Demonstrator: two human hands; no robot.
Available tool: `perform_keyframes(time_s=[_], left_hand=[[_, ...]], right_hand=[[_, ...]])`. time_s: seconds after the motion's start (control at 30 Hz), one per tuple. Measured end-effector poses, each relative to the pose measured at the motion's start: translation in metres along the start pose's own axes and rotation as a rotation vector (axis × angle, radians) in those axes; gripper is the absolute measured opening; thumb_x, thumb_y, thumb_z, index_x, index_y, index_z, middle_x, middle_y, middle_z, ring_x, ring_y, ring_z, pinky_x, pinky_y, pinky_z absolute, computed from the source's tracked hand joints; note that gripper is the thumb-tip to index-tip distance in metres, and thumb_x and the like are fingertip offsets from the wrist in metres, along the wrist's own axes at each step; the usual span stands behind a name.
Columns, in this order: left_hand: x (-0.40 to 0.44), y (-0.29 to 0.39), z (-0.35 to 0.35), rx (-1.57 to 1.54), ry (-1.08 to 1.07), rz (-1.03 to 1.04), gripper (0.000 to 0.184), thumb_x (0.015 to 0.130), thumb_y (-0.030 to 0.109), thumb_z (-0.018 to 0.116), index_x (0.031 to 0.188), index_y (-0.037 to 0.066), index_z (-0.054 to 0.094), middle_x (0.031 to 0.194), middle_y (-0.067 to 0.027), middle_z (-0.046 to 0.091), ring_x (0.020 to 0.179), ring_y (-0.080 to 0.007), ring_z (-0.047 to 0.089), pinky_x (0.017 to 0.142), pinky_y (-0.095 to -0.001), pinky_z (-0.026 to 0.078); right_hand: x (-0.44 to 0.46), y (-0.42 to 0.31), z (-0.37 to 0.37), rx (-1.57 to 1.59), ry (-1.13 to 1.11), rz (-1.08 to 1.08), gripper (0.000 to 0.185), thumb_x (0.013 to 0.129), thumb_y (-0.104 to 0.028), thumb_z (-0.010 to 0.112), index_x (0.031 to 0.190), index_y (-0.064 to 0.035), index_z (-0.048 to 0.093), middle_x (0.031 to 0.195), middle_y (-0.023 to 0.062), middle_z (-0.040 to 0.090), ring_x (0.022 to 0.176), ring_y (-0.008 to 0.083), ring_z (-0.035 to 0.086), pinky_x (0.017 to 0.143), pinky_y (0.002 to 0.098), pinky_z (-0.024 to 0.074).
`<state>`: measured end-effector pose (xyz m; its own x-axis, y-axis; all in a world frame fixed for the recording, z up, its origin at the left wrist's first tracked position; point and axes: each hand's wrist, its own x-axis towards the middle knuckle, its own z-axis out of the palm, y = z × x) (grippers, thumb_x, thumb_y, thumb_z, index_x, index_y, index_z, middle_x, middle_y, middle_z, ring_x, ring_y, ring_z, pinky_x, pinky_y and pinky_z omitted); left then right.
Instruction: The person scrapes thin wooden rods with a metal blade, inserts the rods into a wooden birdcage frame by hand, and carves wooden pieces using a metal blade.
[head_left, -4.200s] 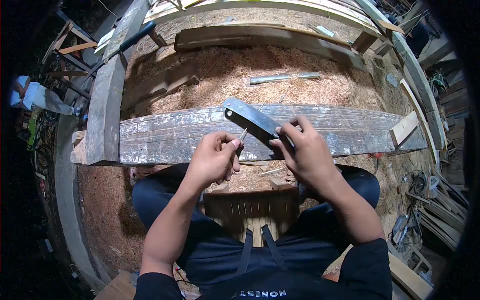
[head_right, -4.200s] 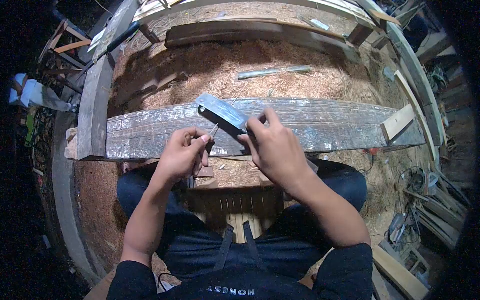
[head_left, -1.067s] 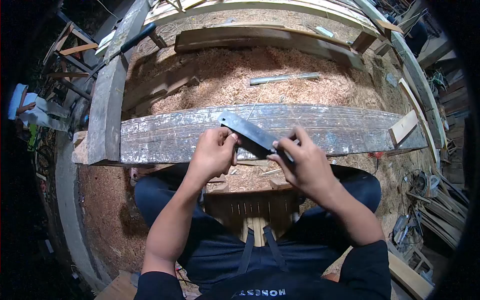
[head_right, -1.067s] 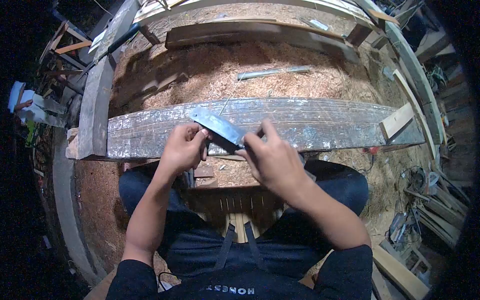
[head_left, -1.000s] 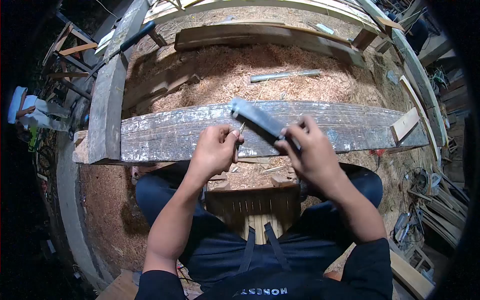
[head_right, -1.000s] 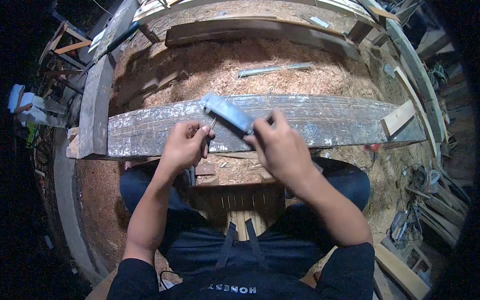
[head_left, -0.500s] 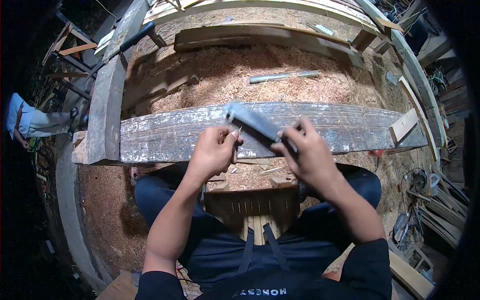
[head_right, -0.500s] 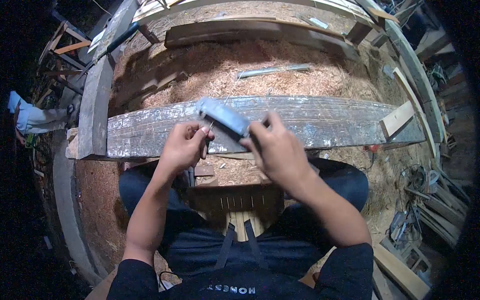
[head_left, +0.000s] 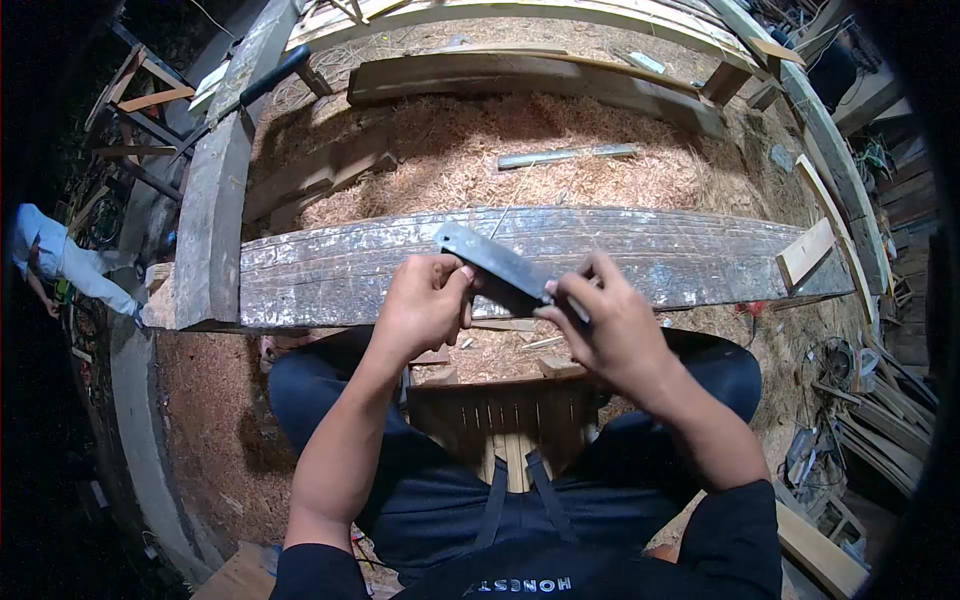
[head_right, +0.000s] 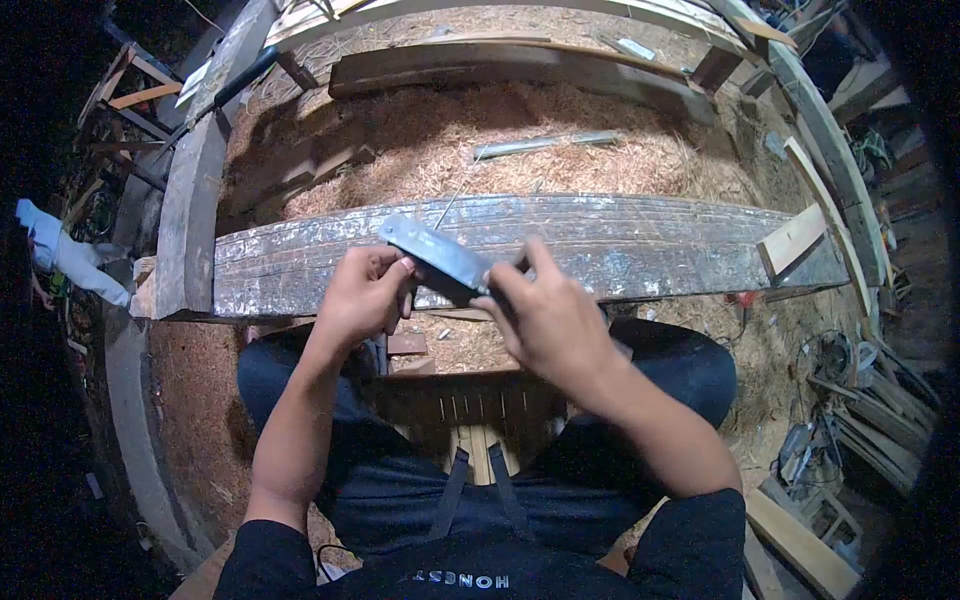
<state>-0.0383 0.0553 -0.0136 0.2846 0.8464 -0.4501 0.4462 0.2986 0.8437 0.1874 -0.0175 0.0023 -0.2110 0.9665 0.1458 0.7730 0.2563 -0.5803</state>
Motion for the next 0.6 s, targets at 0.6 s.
perform_keyframes(time_s=[0.6], left_hand=[[0.001,-0.002,-0.001,0.000,0.001,0.034,0.026,0.103,0.015,0.055,0.091,-0.004,0.068,0.056,-0.0022,0.057,0.040,-0.0074,0.047,0.037,-0.0256,0.034]], right_hand=[[0.010,0.007,-0.002,-0.106,0.014,0.088,0.025,0.094,-0.025,0.068,0.104,-0.0033,0.060,0.104,0.0220,0.055,0.074,0.0409,0.070,0.061,0.0512,0.0557]])
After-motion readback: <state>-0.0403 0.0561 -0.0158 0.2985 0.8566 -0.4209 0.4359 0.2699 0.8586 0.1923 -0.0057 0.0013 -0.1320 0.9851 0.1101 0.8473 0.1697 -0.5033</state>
